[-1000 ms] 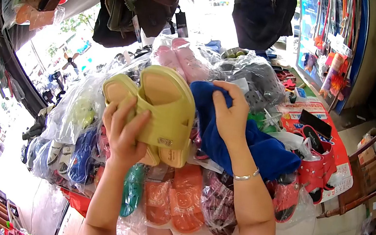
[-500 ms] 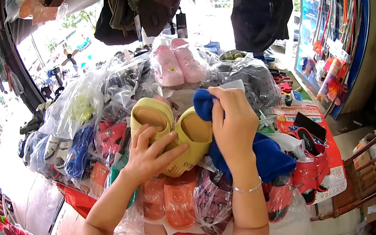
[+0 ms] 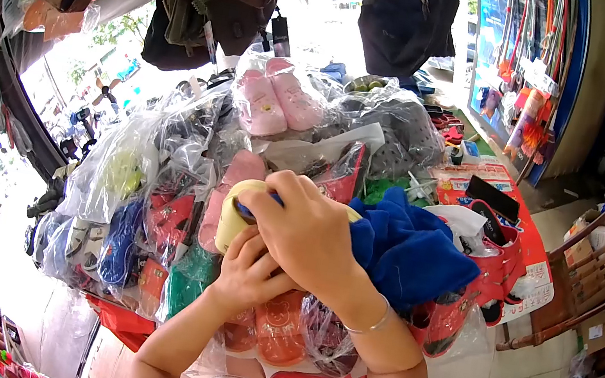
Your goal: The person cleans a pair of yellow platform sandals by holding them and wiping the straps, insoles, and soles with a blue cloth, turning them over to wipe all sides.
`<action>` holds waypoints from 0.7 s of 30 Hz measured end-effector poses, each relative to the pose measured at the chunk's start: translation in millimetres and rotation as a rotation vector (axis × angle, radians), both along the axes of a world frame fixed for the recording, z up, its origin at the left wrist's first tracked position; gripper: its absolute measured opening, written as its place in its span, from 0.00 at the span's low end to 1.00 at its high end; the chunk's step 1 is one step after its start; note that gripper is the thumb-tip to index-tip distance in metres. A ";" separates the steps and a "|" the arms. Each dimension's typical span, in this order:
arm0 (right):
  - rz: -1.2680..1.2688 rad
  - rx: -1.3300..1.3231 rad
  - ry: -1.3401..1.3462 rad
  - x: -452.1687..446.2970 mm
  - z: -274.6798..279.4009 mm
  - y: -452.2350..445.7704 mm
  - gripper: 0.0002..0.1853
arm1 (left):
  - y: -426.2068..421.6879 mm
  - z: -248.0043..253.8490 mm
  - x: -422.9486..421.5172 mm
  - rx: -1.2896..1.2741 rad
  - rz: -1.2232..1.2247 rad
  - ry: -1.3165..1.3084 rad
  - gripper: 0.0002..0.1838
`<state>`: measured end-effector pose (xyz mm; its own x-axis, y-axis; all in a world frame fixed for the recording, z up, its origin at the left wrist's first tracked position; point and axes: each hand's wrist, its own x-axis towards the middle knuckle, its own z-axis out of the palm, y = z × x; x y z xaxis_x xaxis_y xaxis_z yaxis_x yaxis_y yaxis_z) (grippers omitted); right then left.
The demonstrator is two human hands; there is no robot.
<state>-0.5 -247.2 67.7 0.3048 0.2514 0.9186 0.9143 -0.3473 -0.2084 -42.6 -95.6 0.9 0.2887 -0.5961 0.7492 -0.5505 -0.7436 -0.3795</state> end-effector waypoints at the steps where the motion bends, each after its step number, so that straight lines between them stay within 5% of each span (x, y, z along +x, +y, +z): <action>1: 0.000 0.005 0.003 3.4 -0.7 -0.9 0.13 | 0.3 3.6 -0.6 0.005 0.000 0.003 0.17; 7: -0.156 0.239 -0.043 34.3 -0.2 -6.6 0.12 | -5.0 13.5 17.8 0.053 0.003 0.082 0.15; 11: -0.267 -0.038 0.070 29.3 -4.2 9.8 0.11 | -8.8 6.5 23.2 -0.007 -0.032 0.078 0.15; 21: -0.208 0.069 0.046 38.6 -4.1 5.1 0.11 | -12.1 5.8 28.7 -0.044 -0.080 0.106 0.14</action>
